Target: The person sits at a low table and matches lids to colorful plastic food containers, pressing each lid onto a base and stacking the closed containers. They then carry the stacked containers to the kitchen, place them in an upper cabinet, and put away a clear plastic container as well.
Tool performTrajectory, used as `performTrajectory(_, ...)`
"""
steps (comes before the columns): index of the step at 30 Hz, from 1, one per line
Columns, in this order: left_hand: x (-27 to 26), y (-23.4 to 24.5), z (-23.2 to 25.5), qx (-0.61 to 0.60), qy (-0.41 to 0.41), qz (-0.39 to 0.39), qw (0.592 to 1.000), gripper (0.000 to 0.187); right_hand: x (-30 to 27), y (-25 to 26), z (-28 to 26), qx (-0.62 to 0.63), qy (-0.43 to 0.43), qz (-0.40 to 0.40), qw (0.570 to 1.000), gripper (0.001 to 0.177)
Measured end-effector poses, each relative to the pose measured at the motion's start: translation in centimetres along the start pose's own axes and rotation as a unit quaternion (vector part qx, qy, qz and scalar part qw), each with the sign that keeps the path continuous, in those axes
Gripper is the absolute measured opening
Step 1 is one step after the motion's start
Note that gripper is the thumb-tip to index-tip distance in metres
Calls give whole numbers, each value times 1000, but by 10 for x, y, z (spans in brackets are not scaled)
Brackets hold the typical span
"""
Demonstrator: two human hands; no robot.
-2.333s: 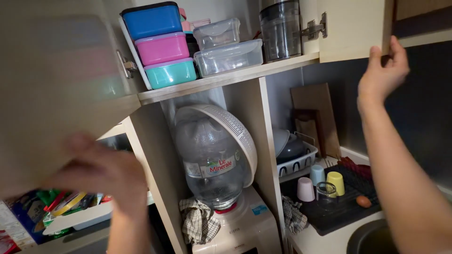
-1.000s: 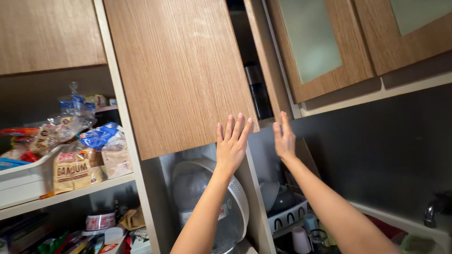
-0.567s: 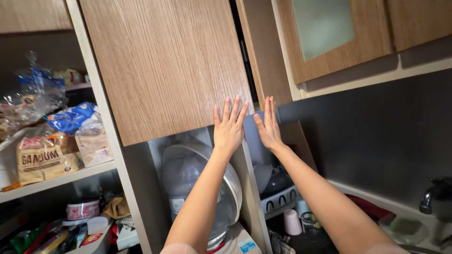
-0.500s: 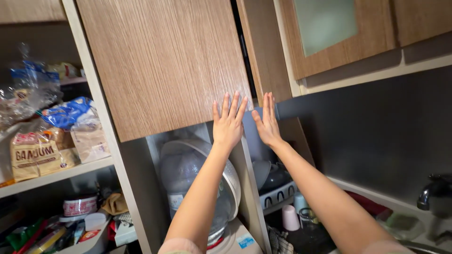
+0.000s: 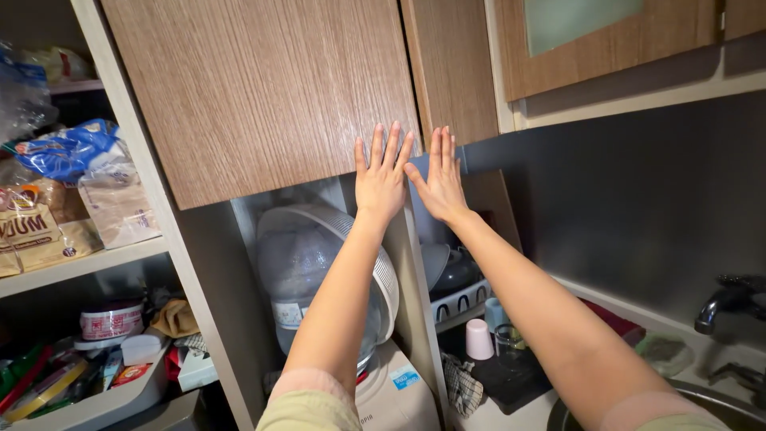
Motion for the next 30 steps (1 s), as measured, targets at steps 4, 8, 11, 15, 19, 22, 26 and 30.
performTrajectory(4,-1,-9,-3,10,10,-44,999,74,0,-4,-3,-11,-2,-28,1000,103)
performTrajectory(8,1,-14,-4,31,9,-48,998,75,4,0,-7,-24,-13,-59,998,103)
performTrajectory(11,0,-14,-3,-1,10,-35,999,72,5,7,-11,-24,-22,-75,997,100)
performTrajectory(15,-1,-4,1,17,20,-37,999,84,7,27,-12,-45,-67,-98,992,94)
performTrajectory(19,-3,11,2,-29,40,-74,996,102,4,43,-21,-103,-45,-105,988,97)
performTrajectory(22,-7,27,-3,-39,49,-53,997,102,-2,50,-32,-122,-18,-100,987,104)
performTrajectory(26,-13,48,-19,-42,64,-44,996,100,-8,57,-51,-161,4,-122,979,109)
performTrajectory(30,-29,72,-43,-67,106,-72,990,102,-17,62,-81,-191,19,-128,973,112)
Point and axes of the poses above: each hand's wrist, its own x-axis towards the middle knuckle, its own y-axis out of the back of the hand, z = x × y, the point moved 3 cm from there along x, towards the middle knuckle, and after that the axes turned 1 degree about -x, right-handed, at the moved point
